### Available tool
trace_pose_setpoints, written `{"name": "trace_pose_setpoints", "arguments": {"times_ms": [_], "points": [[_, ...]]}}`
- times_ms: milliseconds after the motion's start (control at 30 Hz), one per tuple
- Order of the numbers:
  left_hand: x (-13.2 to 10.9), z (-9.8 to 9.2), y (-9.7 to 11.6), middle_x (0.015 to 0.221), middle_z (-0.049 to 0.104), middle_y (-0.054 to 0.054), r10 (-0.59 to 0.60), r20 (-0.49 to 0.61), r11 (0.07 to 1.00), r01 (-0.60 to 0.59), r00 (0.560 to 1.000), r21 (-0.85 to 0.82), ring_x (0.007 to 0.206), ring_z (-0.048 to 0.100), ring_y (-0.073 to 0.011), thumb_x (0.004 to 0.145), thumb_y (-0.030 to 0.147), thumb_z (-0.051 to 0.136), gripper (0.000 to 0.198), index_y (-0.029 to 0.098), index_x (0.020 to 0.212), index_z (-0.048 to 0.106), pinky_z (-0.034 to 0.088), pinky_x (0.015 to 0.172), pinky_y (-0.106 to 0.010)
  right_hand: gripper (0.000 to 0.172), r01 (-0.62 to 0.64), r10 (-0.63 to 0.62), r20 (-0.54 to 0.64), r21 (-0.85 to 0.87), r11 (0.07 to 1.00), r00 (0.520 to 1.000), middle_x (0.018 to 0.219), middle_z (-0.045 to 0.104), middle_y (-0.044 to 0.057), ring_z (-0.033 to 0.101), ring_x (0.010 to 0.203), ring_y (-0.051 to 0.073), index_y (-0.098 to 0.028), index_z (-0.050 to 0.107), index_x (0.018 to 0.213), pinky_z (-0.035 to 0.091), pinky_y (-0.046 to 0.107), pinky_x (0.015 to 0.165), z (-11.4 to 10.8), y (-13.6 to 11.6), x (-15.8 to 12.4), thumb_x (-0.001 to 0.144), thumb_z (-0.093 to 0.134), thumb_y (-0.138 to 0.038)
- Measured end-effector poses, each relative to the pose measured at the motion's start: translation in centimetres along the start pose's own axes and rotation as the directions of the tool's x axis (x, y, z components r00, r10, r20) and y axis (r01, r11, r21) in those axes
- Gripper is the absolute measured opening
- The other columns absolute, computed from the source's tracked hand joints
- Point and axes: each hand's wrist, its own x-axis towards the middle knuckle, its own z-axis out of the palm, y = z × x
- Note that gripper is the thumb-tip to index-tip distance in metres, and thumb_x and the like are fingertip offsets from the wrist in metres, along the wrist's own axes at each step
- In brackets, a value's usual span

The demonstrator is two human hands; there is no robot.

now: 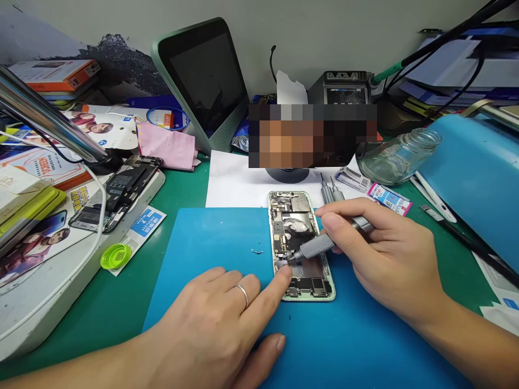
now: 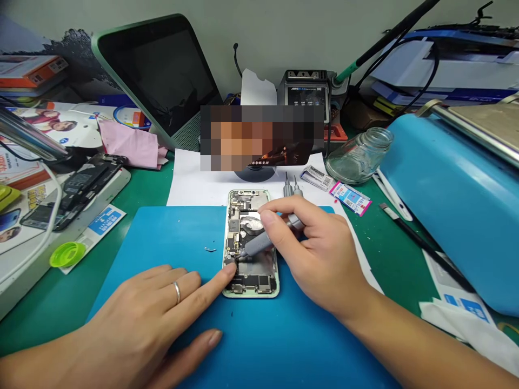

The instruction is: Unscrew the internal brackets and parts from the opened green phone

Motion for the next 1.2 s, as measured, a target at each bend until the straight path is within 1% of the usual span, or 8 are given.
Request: {"name": "trace_pose_setpoints", "arguments": {"times_ms": [133, 333, 433, 600, 733, 900, 1067, 1200], "points": [[0.05, 0.09, 0.02, 0.093, 0.077, -0.005, -0.009, 0.007, 1.000, 0.009, 1.000, 0.001, 0.071, 0.074, -0.0225, 0.110, 0.036, 0.042, 0.047, 0.008, 0.147, 0.051, 0.061, 0.057, -0.040, 0.010, 0.003, -0.003, 0.000, -0.009, 1.000, 1.000, 0.075, 0.077, -0.005, 0.068, 0.051, 0.011, -0.028, 0.074, 0.090, 0.053, 0.020, 0.045, 0.02, -0.02, 0.06, 0.097, 0.069, -0.025], [0.20, 0.39, 0.36, 0.090, 0.077, -0.004, -0.019, -0.056, 0.999, 0.021, 0.998, 0.039, 0.069, 0.073, -0.0225, 0.111, 0.036, 0.038, 0.047, 0.009, 0.146, 0.052, 0.060, 0.056, -0.040, 0.011, 0.029, -0.029, 0.003, -0.014, 0.999, 1.000, 0.075, 0.077, -0.005, 0.068, 0.050, 0.011, -0.029, 0.074, 0.090, 0.054, 0.020, 0.047, 0.02, 0.05, -0.05, 0.098, 0.068, -0.024], [0.12, 0.38, 0.36, 0.090, 0.077, -0.004, -0.016, -0.061, 0.998, 0.019, 0.998, 0.052, 0.069, 0.073, -0.0220, 0.111, 0.036, 0.037, 0.046, 0.009, 0.145, 0.052, 0.059, 0.056, -0.038, 0.010, 0.028, -0.028, 0.000, -0.025, 0.999, 1.000, 0.074, 0.077, -0.005, 0.069, 0.050, 0.012, -0.029, 0.074, 0.090, 0.054, 0.021, 0.046, 0.03, 0.03, -0.03, 0.098, 0.069, -0.025], [0.02, 0.42, 0.08, 0.089, 0.076, -0.004, -0.017, -0.066, 0.999, 0.020, 0.998, 0.042, 0.068, 0.073, -0.0218, 0.111, 0.036, 0.037, 0.046, 0.009, 0.145, 0.052, 0.059, 0.055, -0.038, 0.010, 0.034, -0.034, 0.008, -0.012, 0.999, 0.999, 0.073, 0.078, -0.006, 0.071, 0.052, 0.011, -0.030, 0.075, 0.091, 0.055, 0.019, 0.047, 0.09, -0.01, 0.07, 0.097, 0.070, -0.023], [0.10, 0.26, -0.01, 0.090, 0.076, -0.004, -0.021, -0.033, 1.000, 0.021, 0.999, 0.008, 0.069, 0.073, -0.0224, 0.110, 0.036, 0.040, 0.047, 0.008, 0.147, 0.051, 0.060, 0.056, -0.040, 0.011, 0.040, -0.040, 0.009, -0.012, 0.999, 0.999, 0.078, 0.079, -0.006, 0.074, 0.059, 0.013, -0.030, 0.074, 0.090, 0.058, 0.020, 0.054, 0.16, -0.05, 0.01, 0.097, 0.070, -0.022], [0.11, -0.13, -0.07, 0.090, 0.076, -0.005, -0.030, 0.013, 0.999, 0.030, 0.999, -0.037, 0.069, 0.072, -0.0223, 0.109, 0.036, 0.043, 0.049, 0.007, 0.148, 0.050, 0.060, 0.057, -0.040, 0.010, 0.033, -0.033, 0.025, -0.008, 0.999, 0.999, 0.078, 0.079, -0.004, 0.075, 0.060, 0.014, -0.030, 0.074, 0.091, 0.059, 0.023, 0.053, 0.17, -0.15, -0.02, 0.097, 0.069, -0.024], [0.14, 0.05, -0.16, 0.092, 0.077, -0.005, -0.033, 0.005, 0.998, 0.033, 0.999, -0.049, 0.070, 0.073, -0.0222, 0.109, 0.035, 0.044, 0.049, 0.008, 0.149, 0.049, 0.061, 0.058, -0.039, 0.009, 0.049, -0.049, 0.021, -0.028, 0.998, 0.999, 0.079, 0.079, -0.004, 0.075, 0.062, 0.016, -0.030, 0.075, 0.091, 0.059, 0.024, 0.053, 0.08, 0.04, -0.06, 0.097, 0.070, -0.026], [0.17, 0.45, -0.12, 0.090, 0.076, -0.004, -0.034, -0.023, 0.999, 0.033, 0.999, -0.037, 0.068, 0.073, -0.0220, 0.109, 0.035, 0.042, 0.048, 0.008, 0.149, 0.049, 0.060, 0.057, -0.039, 0.009, 0.082, -0.082, 0.013, -0.043, 0.996, 0.997, 0.081, 0.080, -0.005, 0.075, 0.063, 0.013, -0.031, 0.074, 0.094, 0.058, 0.023, 0.056, 0.08, 0.25, -0.16, 0.097, 0.070, -0.023]]}}
